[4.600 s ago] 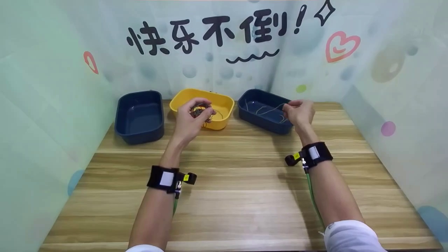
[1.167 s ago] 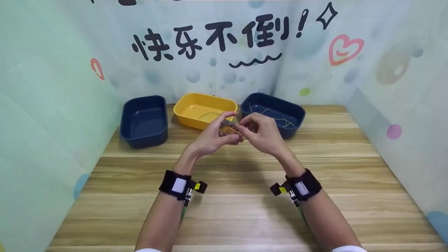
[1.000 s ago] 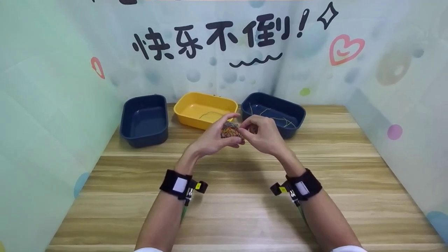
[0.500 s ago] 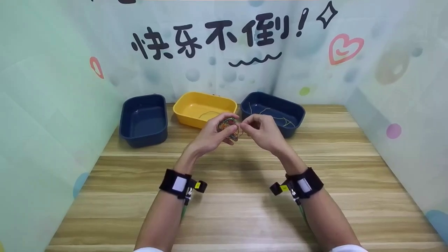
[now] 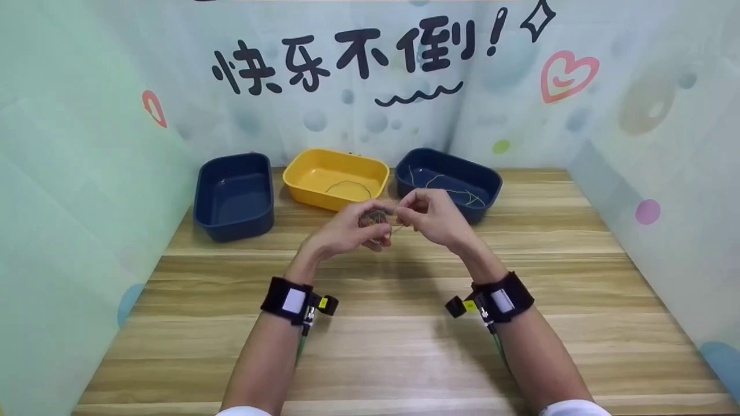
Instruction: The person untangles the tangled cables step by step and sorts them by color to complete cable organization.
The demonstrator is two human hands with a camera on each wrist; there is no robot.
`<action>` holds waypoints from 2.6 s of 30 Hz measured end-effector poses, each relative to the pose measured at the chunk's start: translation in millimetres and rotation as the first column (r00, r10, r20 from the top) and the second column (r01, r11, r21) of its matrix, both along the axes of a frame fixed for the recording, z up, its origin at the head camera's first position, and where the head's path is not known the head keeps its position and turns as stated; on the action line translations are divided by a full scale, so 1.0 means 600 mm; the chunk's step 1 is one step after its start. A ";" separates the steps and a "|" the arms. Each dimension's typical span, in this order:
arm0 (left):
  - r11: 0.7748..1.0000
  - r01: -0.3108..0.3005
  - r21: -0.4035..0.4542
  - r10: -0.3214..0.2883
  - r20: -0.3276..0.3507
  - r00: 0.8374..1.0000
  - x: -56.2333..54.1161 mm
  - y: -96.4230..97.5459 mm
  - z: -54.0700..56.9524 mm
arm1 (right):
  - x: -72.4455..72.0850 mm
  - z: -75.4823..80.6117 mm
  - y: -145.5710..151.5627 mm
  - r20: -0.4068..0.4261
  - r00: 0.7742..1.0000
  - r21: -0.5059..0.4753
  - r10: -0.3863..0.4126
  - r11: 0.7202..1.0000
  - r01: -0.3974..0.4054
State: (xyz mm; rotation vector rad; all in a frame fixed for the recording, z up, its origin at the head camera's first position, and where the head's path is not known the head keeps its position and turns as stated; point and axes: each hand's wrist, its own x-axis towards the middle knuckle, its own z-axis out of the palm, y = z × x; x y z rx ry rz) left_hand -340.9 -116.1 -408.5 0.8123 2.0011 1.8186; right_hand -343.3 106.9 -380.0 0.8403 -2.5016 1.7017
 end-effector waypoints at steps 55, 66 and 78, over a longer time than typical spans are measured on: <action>0.973 -0.117 0.197 0.159 -0.218 0.963 -0.021 -0.012 0.001 | 0.000 0.021 0.035 0.089 0.996 -0.195 -0.009 0.980 0.026; 0.966 -0.152 0.208 0.191 -0.185 0.964 -0.018 -0.035 0.011 | -0.007 0.038 0.074 0.077 0.995 -0.165 -0.071 0.983 0.083; 0.922 -0.296 0.249 0.364 -0.297 0.883 0.002 -0.040 0.035 | -0.001 0.044 0.084 0.017 1.000 -0.003 -0.008 1.000 0.008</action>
